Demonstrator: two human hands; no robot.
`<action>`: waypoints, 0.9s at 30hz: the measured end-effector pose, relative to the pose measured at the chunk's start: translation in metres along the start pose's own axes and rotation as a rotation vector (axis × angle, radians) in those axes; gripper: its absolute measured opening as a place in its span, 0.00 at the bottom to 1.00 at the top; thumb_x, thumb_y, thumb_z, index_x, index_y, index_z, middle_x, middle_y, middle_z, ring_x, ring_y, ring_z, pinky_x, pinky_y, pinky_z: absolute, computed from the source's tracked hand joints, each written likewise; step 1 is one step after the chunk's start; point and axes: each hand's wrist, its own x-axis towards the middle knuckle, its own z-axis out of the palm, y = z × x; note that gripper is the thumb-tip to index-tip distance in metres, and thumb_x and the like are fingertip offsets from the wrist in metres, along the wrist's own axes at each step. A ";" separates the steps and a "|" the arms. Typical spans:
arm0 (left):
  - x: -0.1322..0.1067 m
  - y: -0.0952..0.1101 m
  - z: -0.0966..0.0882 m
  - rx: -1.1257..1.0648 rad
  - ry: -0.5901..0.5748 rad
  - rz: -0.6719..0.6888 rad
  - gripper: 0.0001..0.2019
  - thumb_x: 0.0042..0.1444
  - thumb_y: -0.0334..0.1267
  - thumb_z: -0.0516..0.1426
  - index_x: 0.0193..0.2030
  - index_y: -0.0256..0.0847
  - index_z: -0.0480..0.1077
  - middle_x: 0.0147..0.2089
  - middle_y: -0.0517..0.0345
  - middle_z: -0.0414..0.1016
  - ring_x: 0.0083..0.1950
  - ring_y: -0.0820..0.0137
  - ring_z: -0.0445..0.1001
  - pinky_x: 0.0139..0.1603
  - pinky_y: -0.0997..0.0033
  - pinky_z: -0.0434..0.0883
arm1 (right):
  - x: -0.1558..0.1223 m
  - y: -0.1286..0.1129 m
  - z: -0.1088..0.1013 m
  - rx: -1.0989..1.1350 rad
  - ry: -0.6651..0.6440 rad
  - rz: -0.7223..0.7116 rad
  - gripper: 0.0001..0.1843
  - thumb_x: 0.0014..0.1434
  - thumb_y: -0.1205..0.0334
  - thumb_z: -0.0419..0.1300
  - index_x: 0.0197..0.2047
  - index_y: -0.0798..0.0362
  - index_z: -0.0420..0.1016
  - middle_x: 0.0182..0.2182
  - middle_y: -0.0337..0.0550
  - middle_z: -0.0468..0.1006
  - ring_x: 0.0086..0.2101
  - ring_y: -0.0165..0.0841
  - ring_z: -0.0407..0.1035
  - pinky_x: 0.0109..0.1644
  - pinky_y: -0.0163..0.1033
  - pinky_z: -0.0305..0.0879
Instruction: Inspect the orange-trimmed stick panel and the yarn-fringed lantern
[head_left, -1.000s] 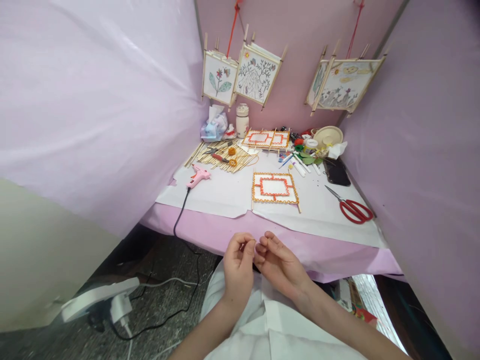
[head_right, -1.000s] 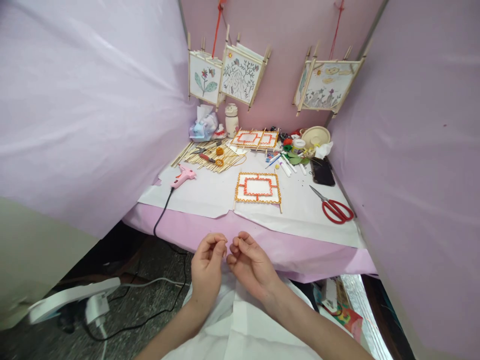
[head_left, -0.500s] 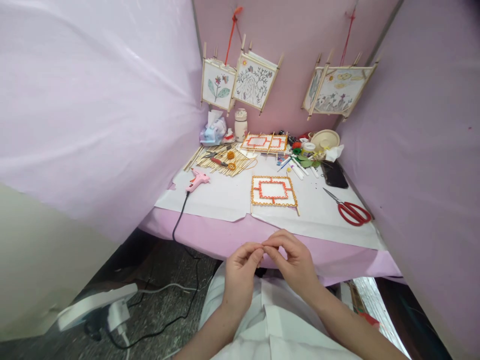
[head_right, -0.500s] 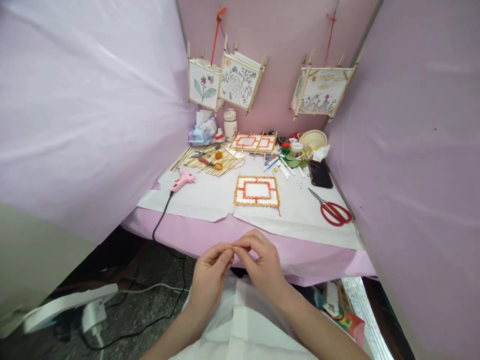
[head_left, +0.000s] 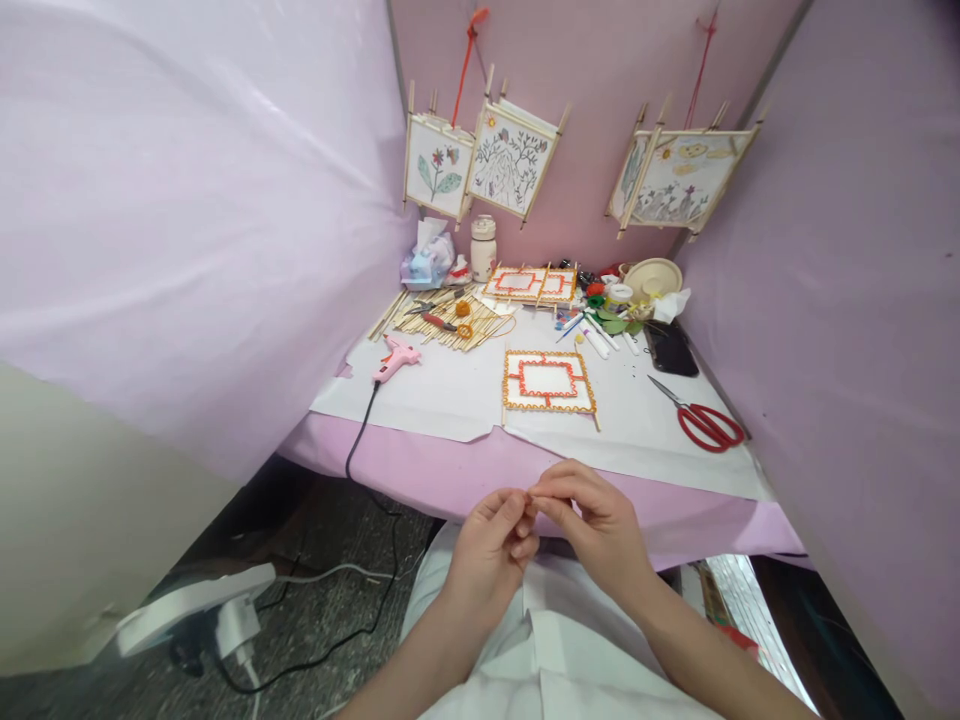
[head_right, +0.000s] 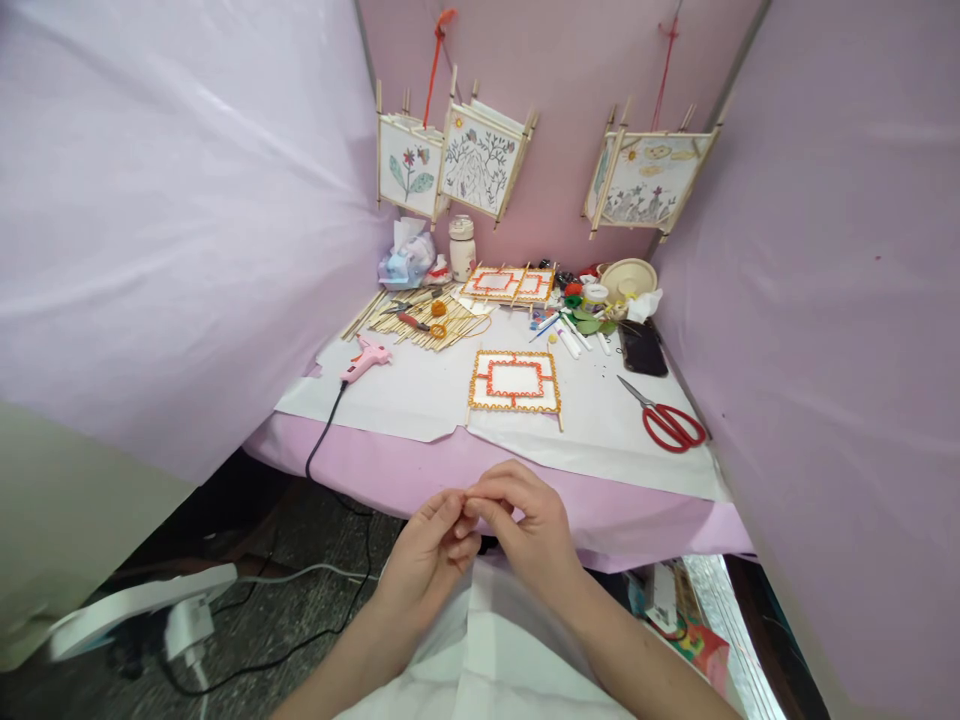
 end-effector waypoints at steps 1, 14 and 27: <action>0.000 -0.001 -0.001 -0.023 0.006 -0.010 0.15 0.44 0.40 0.71 0.29 0.32 0.72 0.26 0.61 0.65 0.25 0.83 0.59 0.23 0.83 0.58 | 0.000 0.000 0.001 -0.036 -0.001 -0.033 0.07 0.62 0.70 0.61 0.39 0.49 0.78 0.34 0.40 0.75 0.35 0.29 0.71 0.38 0.34 0.68; 0.002 -0.005 -0.002 -0.120 0.092 -0.116 0.07 0.53 0.33 0.66 0.34 0.31 0.74 0.32 0.58 0.70 0.29 0.80 0.65 0.22 0.82 0.60 | -0.001 0.007 0.004 -0.265 -0.047 -0.048 0.08 0.67 0.67 0.51 0.36 0.52 0.68 0.34 0.43 0.71 0.35 0.32 0.66 0.38 0.37 0.62; -0.025 0.073 -0.001 -0.252 -0.175 0.110 0.31 0.64 0.59 0.47 0.62 0.38 0.67 0.64 0.44 0.68 0.63 0.60 0.67 0.58 0.64 0.68 | 0.007 0.002 0.027 0.189 -0.059 0.357 0.22 0.70 0.54 0.46 0.24 0.51 0.57 0.21 0.34 0.60 0.24 0.27 0.56 0.30 0.34 0.56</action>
